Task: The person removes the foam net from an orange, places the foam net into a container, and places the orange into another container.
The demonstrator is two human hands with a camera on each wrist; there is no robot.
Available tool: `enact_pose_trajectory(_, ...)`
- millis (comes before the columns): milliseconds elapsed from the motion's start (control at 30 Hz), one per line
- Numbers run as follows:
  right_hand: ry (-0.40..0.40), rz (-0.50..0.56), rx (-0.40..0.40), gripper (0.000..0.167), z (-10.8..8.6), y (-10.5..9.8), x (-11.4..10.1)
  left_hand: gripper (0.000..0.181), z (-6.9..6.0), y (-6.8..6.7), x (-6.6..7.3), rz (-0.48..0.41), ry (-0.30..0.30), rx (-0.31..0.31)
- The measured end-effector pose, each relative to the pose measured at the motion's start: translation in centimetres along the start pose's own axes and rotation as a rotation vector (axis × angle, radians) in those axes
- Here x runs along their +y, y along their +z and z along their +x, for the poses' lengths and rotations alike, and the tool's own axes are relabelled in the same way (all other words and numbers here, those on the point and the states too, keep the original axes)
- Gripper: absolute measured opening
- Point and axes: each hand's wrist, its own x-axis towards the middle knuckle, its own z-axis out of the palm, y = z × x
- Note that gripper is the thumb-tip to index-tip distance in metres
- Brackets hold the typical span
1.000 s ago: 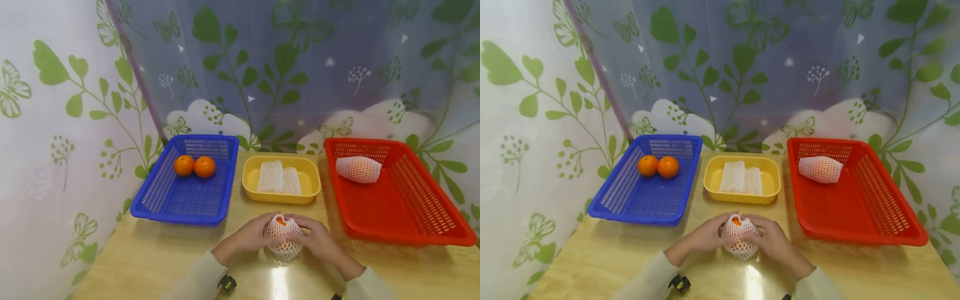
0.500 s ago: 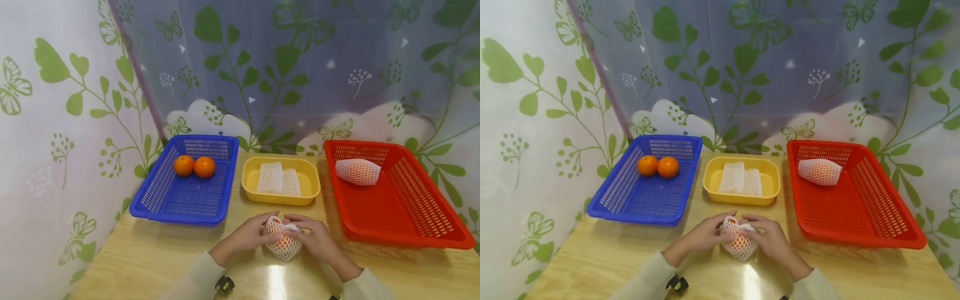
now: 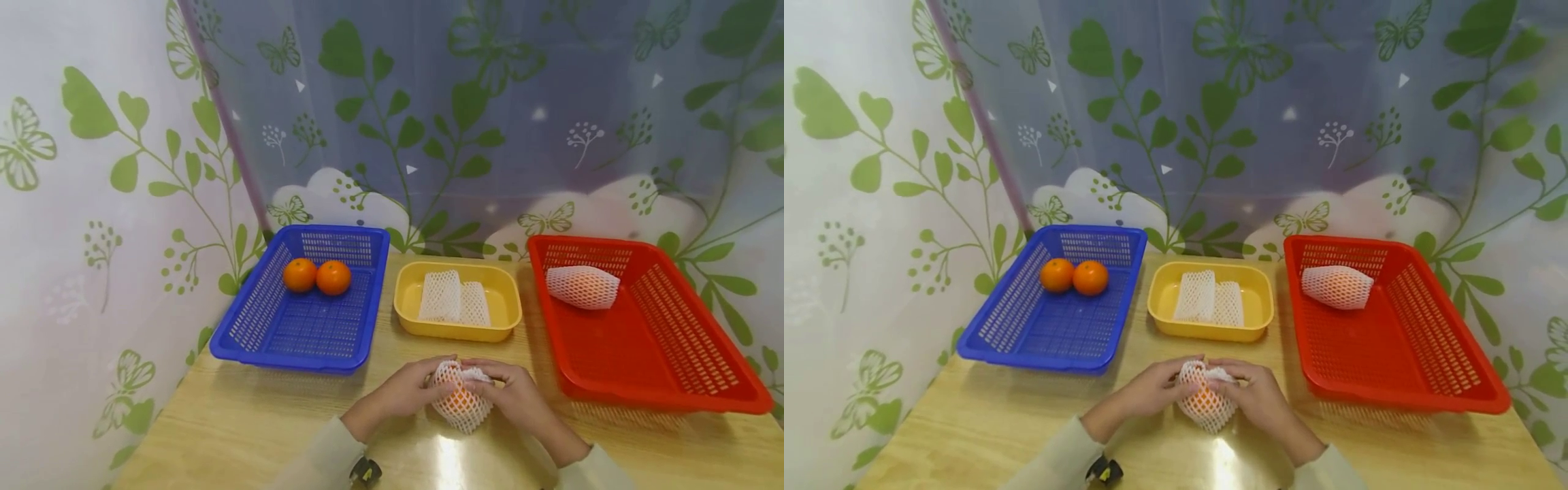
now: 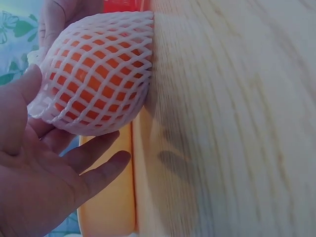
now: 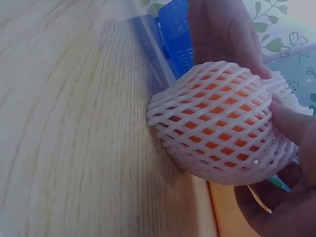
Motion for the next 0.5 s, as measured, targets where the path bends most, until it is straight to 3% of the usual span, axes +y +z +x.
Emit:
enact_pose_trajectory(200, 0.036, -0.003, -0.023, 0.030, 0.10, -0.10, 0.34, 0.052, -0.10, 0.00, 0.23, 0.163, 0.013, 0.022)
enact_pose_trajectory(367, 0.088, -0.021, -0.036, 0.036, 0.17, -0.01, 0.36, 0.045, -0.34, 0.19, 0.53, 0.293, 0.055, 0.120)
enact_pose_trajectory(500, 0.107, -0.012, -0.035, 0.037, 0.20, 0.03, 0.34, 0.040, -0.42, 0.31, 0.69, 0.324, 0.070, 0.200)
